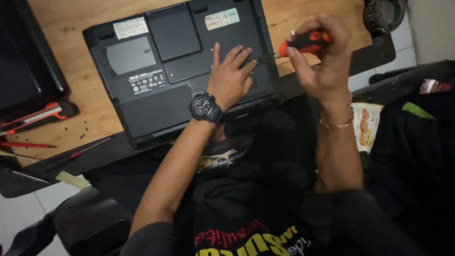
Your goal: The person is disassembling a laptop by flipping it over and using a screwdriver to remove the screws from the bottom panel.
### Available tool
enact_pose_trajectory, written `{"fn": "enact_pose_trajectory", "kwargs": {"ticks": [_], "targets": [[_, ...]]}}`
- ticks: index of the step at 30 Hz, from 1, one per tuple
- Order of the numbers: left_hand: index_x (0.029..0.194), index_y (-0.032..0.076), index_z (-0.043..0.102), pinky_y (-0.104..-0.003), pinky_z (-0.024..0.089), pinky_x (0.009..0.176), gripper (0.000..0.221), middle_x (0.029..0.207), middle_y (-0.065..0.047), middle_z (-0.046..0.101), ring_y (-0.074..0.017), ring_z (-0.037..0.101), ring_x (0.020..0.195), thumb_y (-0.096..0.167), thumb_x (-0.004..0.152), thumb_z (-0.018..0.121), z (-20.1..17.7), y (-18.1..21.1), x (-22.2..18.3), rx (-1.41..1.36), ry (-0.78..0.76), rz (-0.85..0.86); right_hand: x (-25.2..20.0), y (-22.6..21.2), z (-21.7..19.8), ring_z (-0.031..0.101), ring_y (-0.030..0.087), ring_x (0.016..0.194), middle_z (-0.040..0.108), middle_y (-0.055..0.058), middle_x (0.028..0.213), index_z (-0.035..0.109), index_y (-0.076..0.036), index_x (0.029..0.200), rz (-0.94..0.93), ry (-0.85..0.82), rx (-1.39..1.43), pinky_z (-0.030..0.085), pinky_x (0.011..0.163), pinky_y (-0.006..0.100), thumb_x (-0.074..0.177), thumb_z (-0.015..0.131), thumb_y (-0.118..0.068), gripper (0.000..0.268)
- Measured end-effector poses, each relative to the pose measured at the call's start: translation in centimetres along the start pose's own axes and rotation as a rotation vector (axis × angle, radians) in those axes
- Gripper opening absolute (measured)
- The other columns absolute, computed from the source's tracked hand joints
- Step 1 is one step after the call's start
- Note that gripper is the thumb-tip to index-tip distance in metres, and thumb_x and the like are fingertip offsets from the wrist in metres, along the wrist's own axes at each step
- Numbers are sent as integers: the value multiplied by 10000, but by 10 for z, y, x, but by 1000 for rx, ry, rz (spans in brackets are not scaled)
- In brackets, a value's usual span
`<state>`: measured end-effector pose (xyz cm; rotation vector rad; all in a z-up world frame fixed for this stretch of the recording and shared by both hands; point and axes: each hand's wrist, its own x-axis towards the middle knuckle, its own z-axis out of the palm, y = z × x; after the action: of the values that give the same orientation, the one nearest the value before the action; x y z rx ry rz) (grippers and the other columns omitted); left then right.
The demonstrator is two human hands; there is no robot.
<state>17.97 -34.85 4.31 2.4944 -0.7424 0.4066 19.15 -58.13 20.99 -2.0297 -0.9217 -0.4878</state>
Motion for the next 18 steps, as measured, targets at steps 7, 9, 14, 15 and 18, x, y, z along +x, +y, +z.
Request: {"fn": "enact_pose_trajectory", "kwargs": {"ticks": [7,9,14,15,18], "targets": [[1313,96,858,-857,223,1259,351,1510,-145,724,-366,595,1476,122,971,781,-1,-1,0,-59,19,-40,42,-24,5,593,313,936,592,187,1231,612,-54,1605,-1,-61,-437,625,737,412,1243,1038,-235,588],[1324,95,854,-849,222,1263,363,1513,-148,727,-363,597,1479,120,971,772,-1,-1,-1,-65,16,-49,50,-34,7,577,313,1007,558,206,1291,674,-42,1562,-39,-14,-431,726,701,382,1255,998,-228,484],[1281,85,843,-833,215,1272,327,1493,-144,728,-358,589,1492,71,973,735,0,-3,-2,-108,38,-51,66,-40,10,646,315,925,751,166,1023,784,46,1543,-181,-43,-360,572,860,472,1259,957,20,334],[1281,85,843,-833,215,1272,327,1493,-144,728,-358,589,1492,71,973,735,0,-4,-2,-103,41,-55,64,-34,7,646,315,925,751,166,1023,784,46,1543,-187,-42,-357,572,860,472,1259,957,20,334],[1262,84,864,-838,262,1249,331,1467,-126,737,-351,603,1475,58,943,779,2,-6,1,-94,35,-46,60,-17,-4,686,317,922,723,201,1059,741,103,1170,-86,-67,-249,605,814,417,1229,802,165,105]]}}
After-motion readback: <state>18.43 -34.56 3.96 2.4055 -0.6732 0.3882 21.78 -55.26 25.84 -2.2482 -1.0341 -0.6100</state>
